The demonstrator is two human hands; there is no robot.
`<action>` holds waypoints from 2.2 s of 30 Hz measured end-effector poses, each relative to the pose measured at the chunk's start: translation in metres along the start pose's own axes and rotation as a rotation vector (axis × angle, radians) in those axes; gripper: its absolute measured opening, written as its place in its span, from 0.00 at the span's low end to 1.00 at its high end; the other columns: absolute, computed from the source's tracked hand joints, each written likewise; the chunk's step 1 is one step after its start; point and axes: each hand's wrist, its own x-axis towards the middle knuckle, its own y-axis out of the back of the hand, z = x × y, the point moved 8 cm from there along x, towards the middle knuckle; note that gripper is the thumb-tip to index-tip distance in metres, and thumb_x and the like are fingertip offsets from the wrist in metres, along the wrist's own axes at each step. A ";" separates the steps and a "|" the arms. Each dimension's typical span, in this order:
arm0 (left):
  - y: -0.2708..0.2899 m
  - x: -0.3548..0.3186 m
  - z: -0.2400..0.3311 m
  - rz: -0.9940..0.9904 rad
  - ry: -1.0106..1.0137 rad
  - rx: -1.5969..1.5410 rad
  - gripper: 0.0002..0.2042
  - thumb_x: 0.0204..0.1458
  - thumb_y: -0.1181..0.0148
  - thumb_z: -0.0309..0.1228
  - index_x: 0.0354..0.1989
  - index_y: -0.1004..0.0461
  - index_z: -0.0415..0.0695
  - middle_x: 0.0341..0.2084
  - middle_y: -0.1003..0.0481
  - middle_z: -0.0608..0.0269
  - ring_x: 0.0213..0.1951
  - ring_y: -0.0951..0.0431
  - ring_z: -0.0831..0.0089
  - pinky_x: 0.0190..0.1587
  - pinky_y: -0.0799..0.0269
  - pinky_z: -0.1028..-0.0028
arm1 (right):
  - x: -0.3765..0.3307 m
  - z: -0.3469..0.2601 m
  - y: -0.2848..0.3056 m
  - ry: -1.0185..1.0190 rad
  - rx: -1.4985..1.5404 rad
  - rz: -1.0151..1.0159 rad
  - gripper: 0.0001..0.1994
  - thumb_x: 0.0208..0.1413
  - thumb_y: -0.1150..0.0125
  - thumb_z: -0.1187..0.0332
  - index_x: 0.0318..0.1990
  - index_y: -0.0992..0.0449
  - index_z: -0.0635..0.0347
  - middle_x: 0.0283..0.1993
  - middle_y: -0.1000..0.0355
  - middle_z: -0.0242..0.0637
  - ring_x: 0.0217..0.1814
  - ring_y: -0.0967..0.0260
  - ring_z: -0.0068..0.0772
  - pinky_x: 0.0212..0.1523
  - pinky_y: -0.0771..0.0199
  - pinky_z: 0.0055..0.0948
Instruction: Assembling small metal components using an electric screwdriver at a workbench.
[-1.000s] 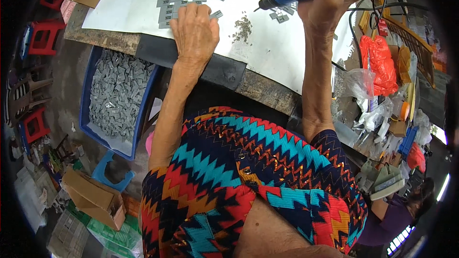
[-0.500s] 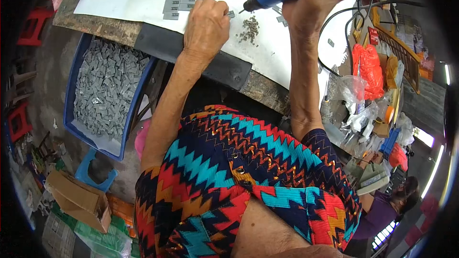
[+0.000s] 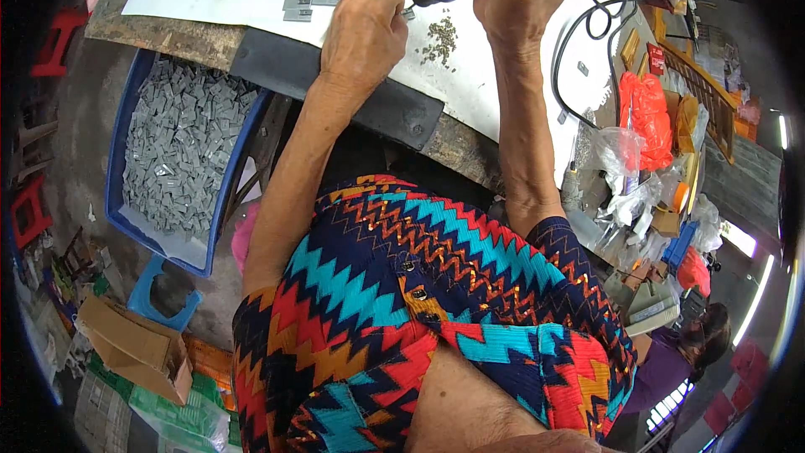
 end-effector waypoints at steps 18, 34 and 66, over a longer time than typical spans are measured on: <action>0.000 0.000 -0.001 -0.016 0.025 0.004 0.08 0.39 0.40 0.19 0.29 0.30 0.38 0.25 0.29 0.58 0.30 0.28 0.64 0.34 0.32 0.69 | -0.001 0.006 -0.002 0.000 0.000 -0.007 0.05 0.42 0.40 0.74 0.27 0.28 0.65 0.20 0.32 0.33 0.20 0.33 0.22 0.23 0.30 0.21; -0.002 0.000 -0.006 -0.048 0.062 -0.022 0.07 0.40 0.40 0.20 0.29 0.28 0.38 0.24 0.28 0.57 0.28 0.25 0.66 0.32 0.29 0.72 | -0.004 0.006 -0.006 -0.051 -0.031 -0.028 0.06 0.40 0.39 0.75 0.27 0.29 0.63 0.20 0.31 0.33 0.20 0.33 0.22 0.23 0.30 0.21; -0.001 -0.001 0.002 -0.024 0.058 0.025 0.08 0.39 0.38 0.24 0.24 0.32 0.39 0.20 0.32 0.57 0.24 0.28 0.62 0.27 0.34 0.67 | -0.011 0.029 0.000 -0.093 0.295 -0.217 0.14 0.39 0.37 0.77 0.35 0.34 0.59 0.29 0.31 0.37 0.29 0.33 0.26 0.31 0.30 0.25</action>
